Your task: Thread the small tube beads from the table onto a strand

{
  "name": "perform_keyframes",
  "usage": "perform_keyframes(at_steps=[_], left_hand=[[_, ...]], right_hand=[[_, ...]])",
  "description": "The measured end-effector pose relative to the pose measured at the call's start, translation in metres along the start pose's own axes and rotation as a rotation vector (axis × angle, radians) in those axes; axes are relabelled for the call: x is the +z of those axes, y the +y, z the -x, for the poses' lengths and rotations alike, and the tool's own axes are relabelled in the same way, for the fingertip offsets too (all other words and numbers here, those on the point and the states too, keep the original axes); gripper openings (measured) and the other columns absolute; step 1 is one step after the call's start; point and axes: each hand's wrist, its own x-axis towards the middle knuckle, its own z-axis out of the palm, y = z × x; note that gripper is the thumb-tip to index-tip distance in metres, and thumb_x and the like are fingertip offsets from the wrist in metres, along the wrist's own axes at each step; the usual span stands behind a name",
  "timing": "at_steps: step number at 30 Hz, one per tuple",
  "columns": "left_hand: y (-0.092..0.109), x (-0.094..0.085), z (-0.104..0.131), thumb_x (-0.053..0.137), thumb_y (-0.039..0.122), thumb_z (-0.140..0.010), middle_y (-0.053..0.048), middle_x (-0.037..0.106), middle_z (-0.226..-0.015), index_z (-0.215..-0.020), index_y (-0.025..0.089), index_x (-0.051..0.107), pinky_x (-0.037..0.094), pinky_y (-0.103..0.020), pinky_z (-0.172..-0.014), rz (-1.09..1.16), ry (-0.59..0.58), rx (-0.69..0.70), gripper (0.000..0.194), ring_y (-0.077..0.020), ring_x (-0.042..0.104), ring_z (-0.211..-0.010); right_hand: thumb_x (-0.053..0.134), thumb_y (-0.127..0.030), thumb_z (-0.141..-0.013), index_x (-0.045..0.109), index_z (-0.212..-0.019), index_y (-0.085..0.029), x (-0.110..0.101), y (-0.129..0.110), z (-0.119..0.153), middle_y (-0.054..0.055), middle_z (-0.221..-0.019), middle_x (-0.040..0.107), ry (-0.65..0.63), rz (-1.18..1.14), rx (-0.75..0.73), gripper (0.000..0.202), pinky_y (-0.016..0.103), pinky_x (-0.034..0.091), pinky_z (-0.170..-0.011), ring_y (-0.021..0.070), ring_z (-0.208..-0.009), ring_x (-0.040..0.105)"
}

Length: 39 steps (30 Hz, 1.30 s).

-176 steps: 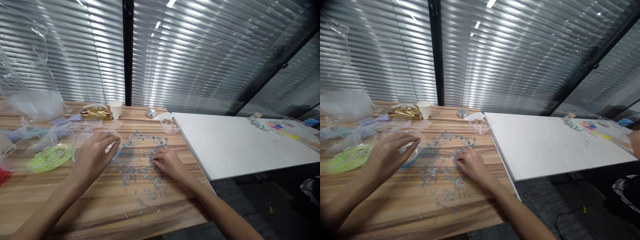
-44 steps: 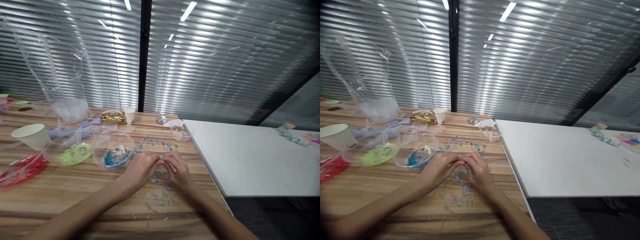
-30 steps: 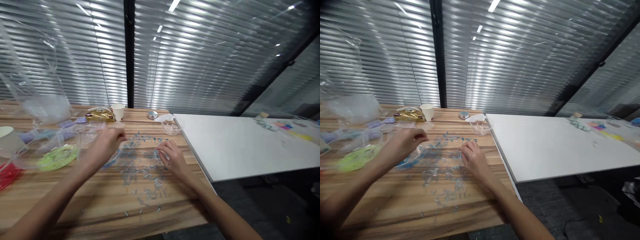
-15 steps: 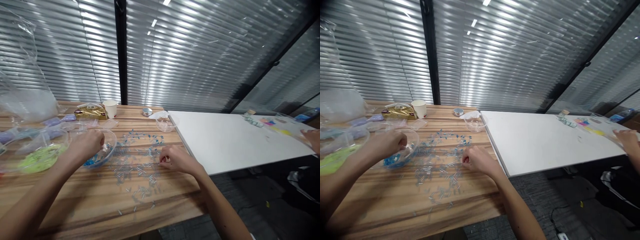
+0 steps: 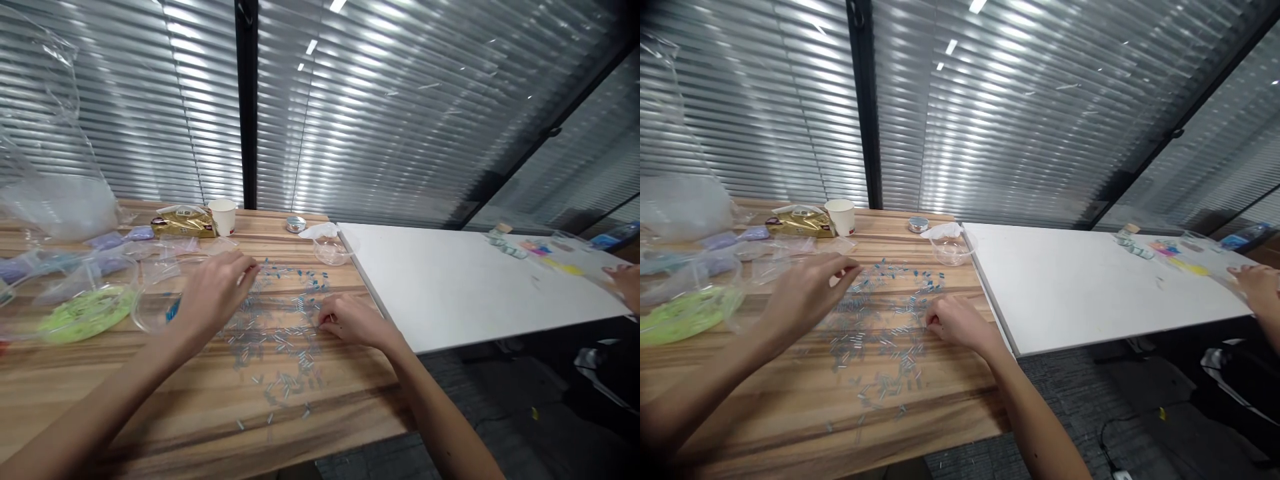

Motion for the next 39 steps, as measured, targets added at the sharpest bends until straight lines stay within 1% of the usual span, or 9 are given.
perform_keyframes(at_steps=[2,4,10,13,21,27,30,34,39], left_hand=[[0.010,0.009,0.006,0.044,0.026,-0.095,-0.006,0.065,-0.083,-0.085,0.015,0.063,0.039,-0.029,-0.065,0.049,0.097,0.168,0.024,-0.0210,0.059,-0.078],[0.020,0.017,0.013,0.042,0.025,-0.096,-0.006,0.063,-0.080,-0.083,0.014,0.061,0.040,-0.030,-0.066,0.085,0.114,0.302,0.025,-0.0206,0.057,-0.076],[0.032,0.028,0.022,0.039,0.022,-0.098,-0.005,0.062,-0.083,-0.098,0.014,0.057,0.041,-0.030,-0.063,0.179,0.082,0.536,0.020,-0.0195,0.056,-0.075],[0.030,0.031,0.024,0.040,0.018,-0.097,-0.006,0.062,-0.090,-0.101,0.013,0.054,0.043,-0.031,-0.068,0.207,0.075,0.571,0.016,-0.0196,0.057,-0.081],[0.029,0.034,0.025,0.042,0.019,-0.096,-0.005,0.061,-0.081,-0.098,0.014,0.054,0.044,-0.028,-0.063,0.316,0.085,0.539,0.014,-0.0174,0.057,-0.074],[0.028,0.036,0.026,0.052,0.020,-0.092,-0.003,0.062,-0.077,-0.081,0.015,0.058,0.044,-0.024,-0.062,0.482,-0.051,0.397,0.013,-0.0149,0.059,-0.071],[0.029,0.035,0.026,0.051,0.021,-0.093,-0.002,0.062,-0.075,-0.079,0.015,0.057,0.043,-0.023,-0.061,0.524,-0.051,0.375,0.016,-0.0141,0.059,-0.069],[0.026,0.022,0.021,0.048,0.025,-0.094,-0.002,0.062,-0.071,-0.079,0.015,0.059,0.042,-0.023,-0.058,0.501,0.069,0.374,0.022,-0.0136,0.058,-0.065],[0.005,-0.006,0.005,0.058,0.025,-0.089,-0.001,0.066,-0.078,-0.083,0.017,0.061,0.045,-0.024,-0.067,0.357,0.389,0.259,0.010,-0.0146,0.062,-0.071]], right_hand=[[0.057,-0.006,-0.079,0.067,-0.072,-0.016,-0.001,0.000,0.000,0.002,-0.074,0.062,-0.058,-0.006,-0.014,0.016,0.019,0.034,-0.063,0.0108,-0.071,0.054],[0.055,-0.006,-0.082,0.065,-0.075,-0.015,0.000,0.000,-0.001,0.002,-0.079,0.061,-0.032,-0.016,-0.032,0.015,0.019,0.034,-0.065,0.0113,-0.073,0.054],[0.047,-0.017,-0.092,0.056,-0.086,-0.014,0.014,-0.010,-0.012,0.004,-0.083,0.059,0.371,-0.279,-0.152,0.011,0.022,0.039,-0.069,0.0123,-0.076,0.053],[0.049,-0.019,-0.090,0.058,-0.085,-0.015,0.025,-0.020,-0.017,0.002,-0.080,0.061,0.484,-0.433,-0.194,0.011,0.020,0.041,-0.065,0.0105,-0.070,0.054],[0.057,-0.025,-0.086,0.060,-0.091,-0.015,0.042,-0.027,-0.020,0.002,-0.079,0.064,0.551,-0.652,-0.150,0.011,0.020,0.046,-0.063,0.0105,-0.070,0.059],[0.061,-0.029,-0.083,0.060,-0.088,-0.015,0.041,-0.028,-0.020,0.003,-0.077,0.064,0.573,-0.749,-0.140,0.015,0.020,0.048,-0.062,0.0112,-0.070,0.061],[0.061,-0.032,-0.084,0.060,-0.086,-0.015,0.040,-0.030,-0.020,0.003,-0.076,0.064,0.575,-0.736,-0.145,0.017,0.020,0.048,-0.062,0.0111,-0.069,0.061],[0.054,-0.031,-0.089,0.061,-0.089,-0.015,0.037,-0.032,-0.018,0.003,-0.076,0.064,0.597,-0.696,-0.133,0.018,0.019,0.047,-0.061,0.0105,-0.067,0.060],[0.050,-0.026,-0.091,0.062,-0.087,-0.015,0.035,-0.026,-0.018,0.003,-0.076,0.064,0.675,-0.505,-0.112,0.017,0.019,0.044,-0.059,0.0091,-0.063,0.056]])
